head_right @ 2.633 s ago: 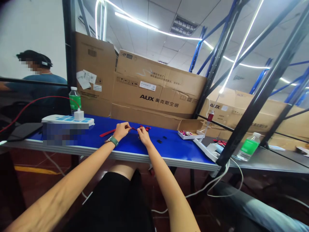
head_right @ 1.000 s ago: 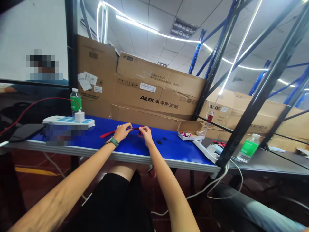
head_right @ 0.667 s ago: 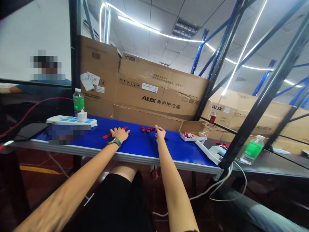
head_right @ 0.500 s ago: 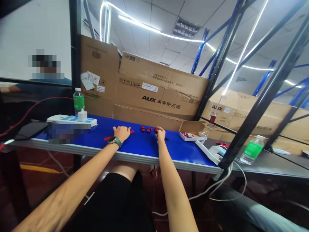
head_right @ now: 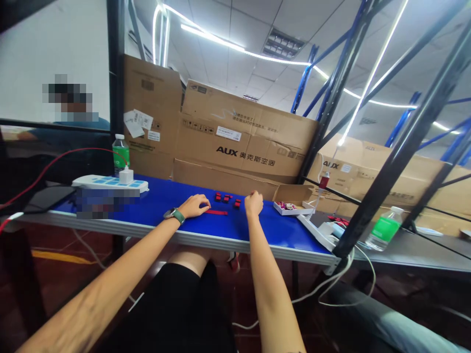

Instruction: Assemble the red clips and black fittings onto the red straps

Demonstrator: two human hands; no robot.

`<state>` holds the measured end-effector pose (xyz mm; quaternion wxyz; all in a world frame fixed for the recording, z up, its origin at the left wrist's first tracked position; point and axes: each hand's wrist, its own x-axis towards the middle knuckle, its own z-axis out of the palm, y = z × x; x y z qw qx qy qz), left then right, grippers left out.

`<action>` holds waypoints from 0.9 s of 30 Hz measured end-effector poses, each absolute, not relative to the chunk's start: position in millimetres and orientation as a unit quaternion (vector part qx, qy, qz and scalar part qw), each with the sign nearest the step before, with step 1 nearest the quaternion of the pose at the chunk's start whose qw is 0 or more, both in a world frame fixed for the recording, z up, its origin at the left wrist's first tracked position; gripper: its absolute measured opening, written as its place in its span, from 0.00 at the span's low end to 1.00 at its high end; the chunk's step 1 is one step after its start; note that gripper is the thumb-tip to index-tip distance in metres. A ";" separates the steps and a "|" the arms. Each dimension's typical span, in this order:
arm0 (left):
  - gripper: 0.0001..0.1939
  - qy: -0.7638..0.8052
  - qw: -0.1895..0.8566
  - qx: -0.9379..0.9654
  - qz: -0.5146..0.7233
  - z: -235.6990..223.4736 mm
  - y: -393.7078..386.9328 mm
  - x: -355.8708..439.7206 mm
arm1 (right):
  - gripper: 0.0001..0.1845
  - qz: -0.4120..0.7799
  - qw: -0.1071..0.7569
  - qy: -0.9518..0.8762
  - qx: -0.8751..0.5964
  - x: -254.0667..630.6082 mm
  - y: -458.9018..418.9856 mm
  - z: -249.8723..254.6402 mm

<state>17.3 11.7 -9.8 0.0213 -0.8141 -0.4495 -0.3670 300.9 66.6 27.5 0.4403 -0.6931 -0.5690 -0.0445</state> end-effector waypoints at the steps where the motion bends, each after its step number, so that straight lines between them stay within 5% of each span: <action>1: 0.09 -0.451 0.008 -0.817 -0.358 -10.9 12.6 16.6 | 0.20 -0.046 0.410 -0.577 -0.705 309.5 65.9 28.3; 5: 0.11 -0.422 -0.031 -0.837 -0.347 -12.5 12.5 17.9 | 0.18 -0.049 0.289 -0.618 -0.729 344.0 63.2 16.9; 10: 0.10 -0.454 0.009 -0.822 -0.345 -12.3 12.4 19.0 | 0.21 -0.113 0.336 -0.564 -0.746 357.9 60.6 5.6; 17: 0.08 -0.656 0.054 -0.686 -0.309 -24.6 27.7 8.6 | 0.11 -0.056 0.198 -0.657 -0.725 352.1 61.5 -1.8; 20: 0.11 -0.646 0.045 -0.700 -0.302 -26.6 30.1 8.2 | 0.10 -0.072 0.269 -0.677 -0.681 345.2 59.7 3.4; 23: 0.11 -0.585 0.038 -0.739 -0.331 -22.4 27.1 12.0 | 0.14 -0.046 0.448 -0.675 -0.584 323.1 56.6 16.4; 27: 0.21 -0.426 0.037 -0.793 -0.434 -10.9 18.4 19.3 | 0.13 0.152 0.538 -0.687 -0.464 267.6 54.5 27.8</action>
